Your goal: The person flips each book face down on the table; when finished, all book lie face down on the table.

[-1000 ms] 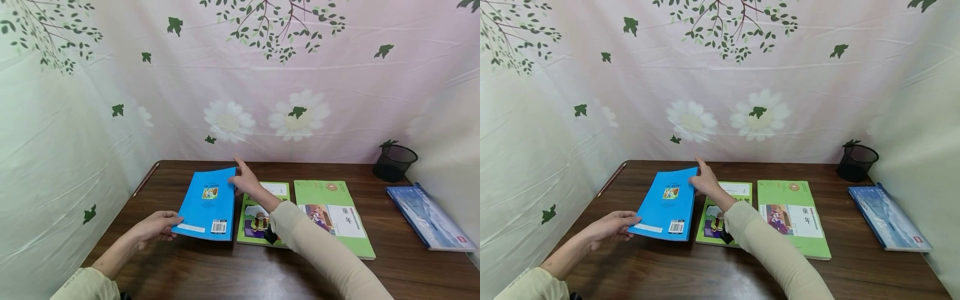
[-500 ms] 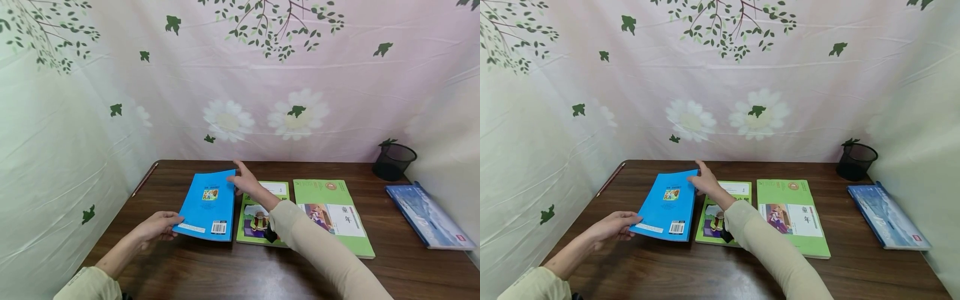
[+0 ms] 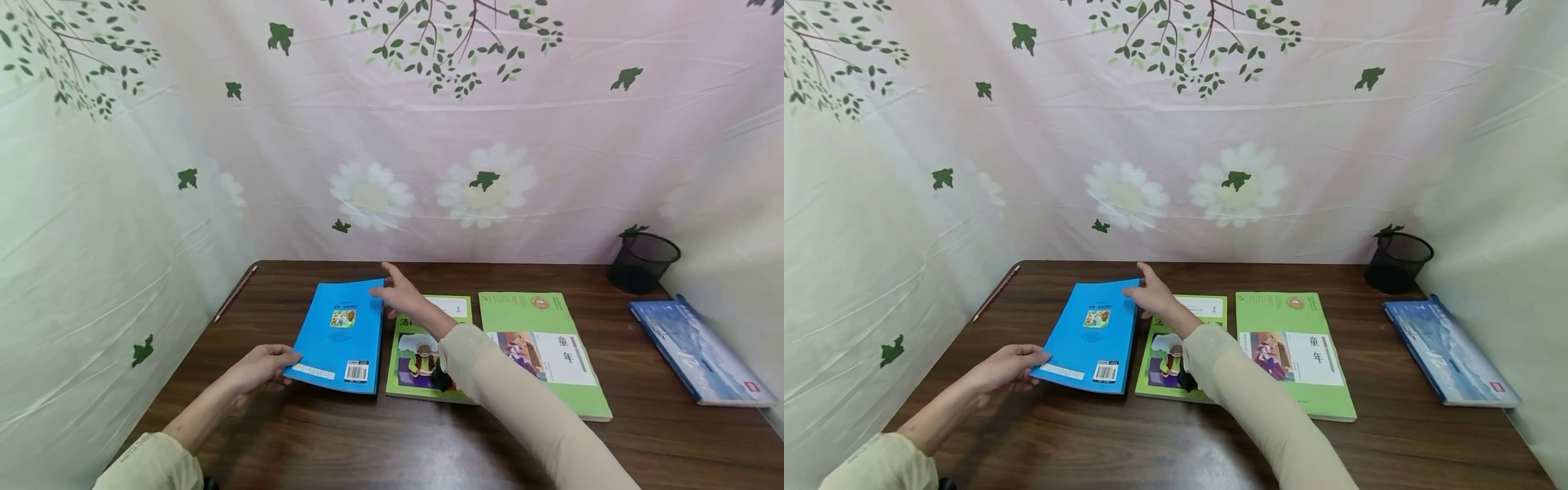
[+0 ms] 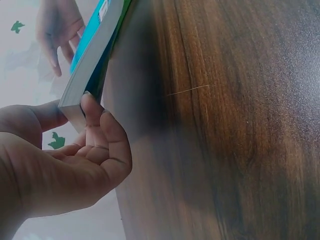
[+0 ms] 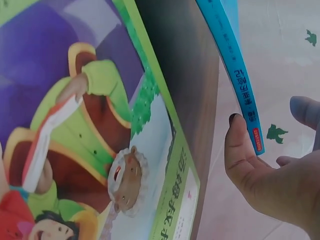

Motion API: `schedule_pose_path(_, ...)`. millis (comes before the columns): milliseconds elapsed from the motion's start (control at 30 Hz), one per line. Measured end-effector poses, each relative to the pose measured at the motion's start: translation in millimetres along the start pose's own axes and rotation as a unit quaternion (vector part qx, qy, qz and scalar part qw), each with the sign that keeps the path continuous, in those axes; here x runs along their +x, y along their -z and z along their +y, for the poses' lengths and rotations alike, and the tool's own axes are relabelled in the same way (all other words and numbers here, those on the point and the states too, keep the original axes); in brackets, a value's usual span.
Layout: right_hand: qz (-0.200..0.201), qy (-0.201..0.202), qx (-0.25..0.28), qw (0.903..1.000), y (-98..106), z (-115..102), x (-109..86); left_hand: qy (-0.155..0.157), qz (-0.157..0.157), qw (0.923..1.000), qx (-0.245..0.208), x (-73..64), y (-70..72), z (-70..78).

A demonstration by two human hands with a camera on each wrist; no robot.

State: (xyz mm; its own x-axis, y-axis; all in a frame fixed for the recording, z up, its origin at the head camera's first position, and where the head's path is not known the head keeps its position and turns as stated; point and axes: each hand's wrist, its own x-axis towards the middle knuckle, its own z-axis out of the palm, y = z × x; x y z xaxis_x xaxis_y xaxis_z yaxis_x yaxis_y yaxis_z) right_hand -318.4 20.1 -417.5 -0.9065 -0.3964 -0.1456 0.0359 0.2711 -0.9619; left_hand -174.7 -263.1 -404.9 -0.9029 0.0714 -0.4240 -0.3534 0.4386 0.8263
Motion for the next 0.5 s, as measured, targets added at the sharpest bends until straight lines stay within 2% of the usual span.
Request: schedule_pose_path(500, -0.035, -0.009, -0.008, 0.9993, 7.1, 6.9, 7.4, 0.028, 0.046, 0.9982, 0.028, 10.3, -6.3, -5.5)
